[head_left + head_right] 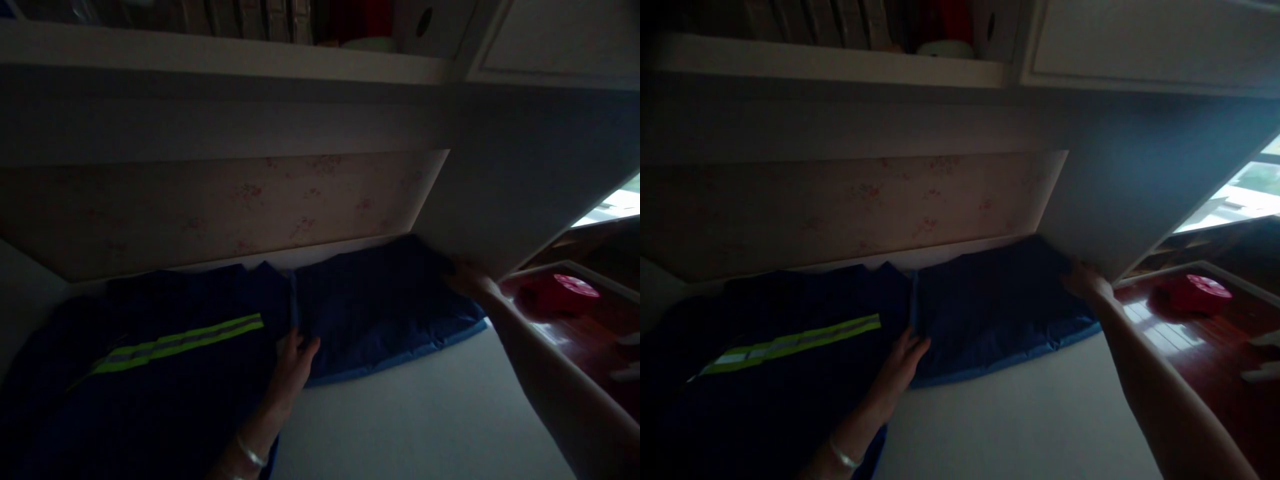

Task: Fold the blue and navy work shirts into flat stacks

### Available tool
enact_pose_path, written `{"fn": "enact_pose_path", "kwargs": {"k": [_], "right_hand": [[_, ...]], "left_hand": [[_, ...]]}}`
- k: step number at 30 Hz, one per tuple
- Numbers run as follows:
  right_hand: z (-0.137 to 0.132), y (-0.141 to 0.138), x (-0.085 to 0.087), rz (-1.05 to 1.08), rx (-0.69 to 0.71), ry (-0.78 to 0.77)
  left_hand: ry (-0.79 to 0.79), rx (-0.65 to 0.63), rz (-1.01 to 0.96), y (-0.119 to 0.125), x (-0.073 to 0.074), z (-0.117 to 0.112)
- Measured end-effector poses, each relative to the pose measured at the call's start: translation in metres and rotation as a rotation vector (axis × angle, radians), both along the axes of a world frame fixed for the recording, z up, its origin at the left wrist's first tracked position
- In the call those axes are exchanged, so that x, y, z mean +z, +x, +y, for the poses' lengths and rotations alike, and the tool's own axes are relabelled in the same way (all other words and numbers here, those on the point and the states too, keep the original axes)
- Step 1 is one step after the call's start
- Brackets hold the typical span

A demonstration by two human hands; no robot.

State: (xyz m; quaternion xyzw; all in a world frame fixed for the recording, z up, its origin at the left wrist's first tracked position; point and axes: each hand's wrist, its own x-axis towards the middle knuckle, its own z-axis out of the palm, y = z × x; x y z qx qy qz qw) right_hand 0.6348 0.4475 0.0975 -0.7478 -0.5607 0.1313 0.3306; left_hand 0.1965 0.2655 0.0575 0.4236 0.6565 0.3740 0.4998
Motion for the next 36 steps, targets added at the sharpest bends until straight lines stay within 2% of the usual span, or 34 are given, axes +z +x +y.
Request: {"fn": "enact_pose_path", "kwargs": {"k": [2,3,5,6,8,9,12,14,15,17,19,21,24,27,30,33,36], "right_hand": [[-0.024,-0.028,-0.025,-0.28,0.028,-0.072],[-0.036,-0.044,-0.04,-0.401,0.083,-0.107],[-0.058,-0.071,-0.072,-0.505,0.237,-0.191],[-0.067,-0.082,-0.086,-0.514,0.299,-0.24],[-0.079,-0.095,-0.107,-0.517,0.354,-0.327],[-0.082,-0.099,-0.111,-0.515,0.344,-0.345],[-0.084,-0.117,-0.105,-0.475,0.287,-0.238],[-0.09,-0.146,-0.09,-0.319,0.317,-0.119],[-0.097,-0.166,-0.082,-0.175,0.372,-0.095],[-0.116,-0.215,-0.069,0.191,0.527,-0.156],[-0.14,-0.269,-0.063,0.481,0.703,-0.296],[-0.163,-0.316,-0.062,0.548,0.868,-0.394],[-0.191,-0.366,-0.067,0.409,1.052,-0.522],[-0.21,-0.389,-0.075,0.341,1.151,-0.683],[-0.222,-0.396,-0.08,0.364,1.152,-0.699],[-0.229,-0.395,-0.082,0.446,1.046,-0.676],[-0.235,-0.388,-0.079,0.567,0.846,-0.619]], "left_hand": [[0.123,-0.061,0.223,-0.019,-0.021,-0.036],[0.248,-0.119,0.373,-0.031,-0.031,-0.057],[0.465,-0.237,0.701,-0.058,-0.05,-0.102],[0.514,-0.264,0.857,-0.072,-0.058,-0.123],[0.498,-0.278,1.119,-0.098,-0.068,-0.162],[0.459,-0.272,1.219,-0.108,-0.07,-0.177],[0.295,-0.237,1.367,-0.128,-0.061,-0.206],[0.172,-0.201,1.368,-0.132,-0.045,-0.212],[0.114,-0.2,1.348,-0.133,-0.036,-0.212],[0.03,-0.253,1.287,-0.131,-0.019,-0.211],[-0.009,-0.298,1.231,-0.128,-0.008,-0.214],[0.012,-0.322,1.208,-0.126,-0.007,-0.223],[0.122,-0.406,1.215,-0.13,-0.022,-0.246],[0.176,-0.444,1.233,-0.141,-0.042,-0.27],[0.135,-0.401,1.203,-0.149,-0.05,-0.279],[0.112,-0.356,1.074,-0.154,-0.04,-0.275],[0.229,-0.263,0.866,-0.166,-0.022,-0.269]]}}
